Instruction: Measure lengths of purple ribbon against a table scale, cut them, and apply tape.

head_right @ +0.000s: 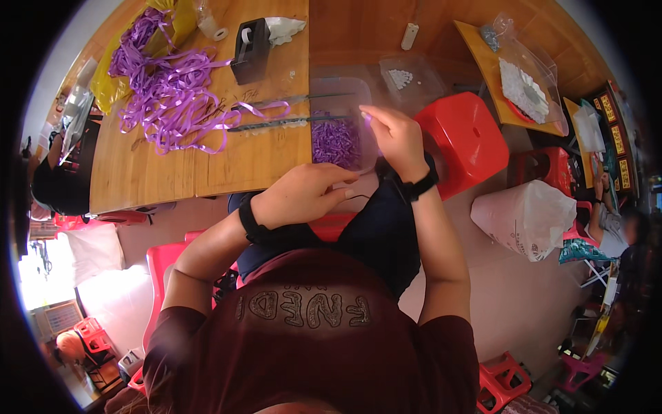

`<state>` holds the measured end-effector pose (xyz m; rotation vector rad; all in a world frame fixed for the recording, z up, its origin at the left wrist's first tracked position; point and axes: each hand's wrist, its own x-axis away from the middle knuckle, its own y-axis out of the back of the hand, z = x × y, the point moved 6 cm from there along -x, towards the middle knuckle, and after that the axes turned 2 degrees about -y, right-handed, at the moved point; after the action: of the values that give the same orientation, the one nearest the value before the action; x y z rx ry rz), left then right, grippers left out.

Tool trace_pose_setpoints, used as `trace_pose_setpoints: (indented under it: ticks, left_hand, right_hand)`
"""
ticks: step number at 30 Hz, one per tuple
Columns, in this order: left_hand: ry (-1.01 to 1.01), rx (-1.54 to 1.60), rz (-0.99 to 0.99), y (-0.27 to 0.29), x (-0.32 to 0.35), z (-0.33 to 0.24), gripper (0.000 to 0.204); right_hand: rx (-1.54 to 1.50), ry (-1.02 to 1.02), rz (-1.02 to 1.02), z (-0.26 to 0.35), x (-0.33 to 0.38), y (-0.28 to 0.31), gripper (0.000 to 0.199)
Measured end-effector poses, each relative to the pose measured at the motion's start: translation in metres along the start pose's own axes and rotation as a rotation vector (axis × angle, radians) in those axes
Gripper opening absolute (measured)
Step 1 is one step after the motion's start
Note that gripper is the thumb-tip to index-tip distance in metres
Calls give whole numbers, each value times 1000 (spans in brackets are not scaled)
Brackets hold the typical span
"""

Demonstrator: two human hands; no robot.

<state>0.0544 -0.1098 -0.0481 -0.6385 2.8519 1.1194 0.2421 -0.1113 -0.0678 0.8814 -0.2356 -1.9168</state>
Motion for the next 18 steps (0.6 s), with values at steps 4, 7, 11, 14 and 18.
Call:
trace_pose_setpoints:
  ticks: [4, 7, 11, 14, 18]
  left_hand:
    - [29, -36, -36, 25, -4, 3, 27]
    - [36, -67, -83, 49, -6, 12, 25]
    - [-14, -230, -96, 77, -29, 25, 25]
    - [-80, -396, -106, 86, -48, 44, 25]
    - [48, -579, 9, 75, -65, 69, 42]
  right_hand:
    - [97, 162, 46, -9, -40, -16, 21]
    - [108, 185, 107, -19, -70, -30, 23]
    - [-34, 191, 257, -59, -98, -52, 25]
    - [-570, -97, 444, -85, -88, -88, 27]
    - [-400, 19, 376, -77, -70, -103, 22]
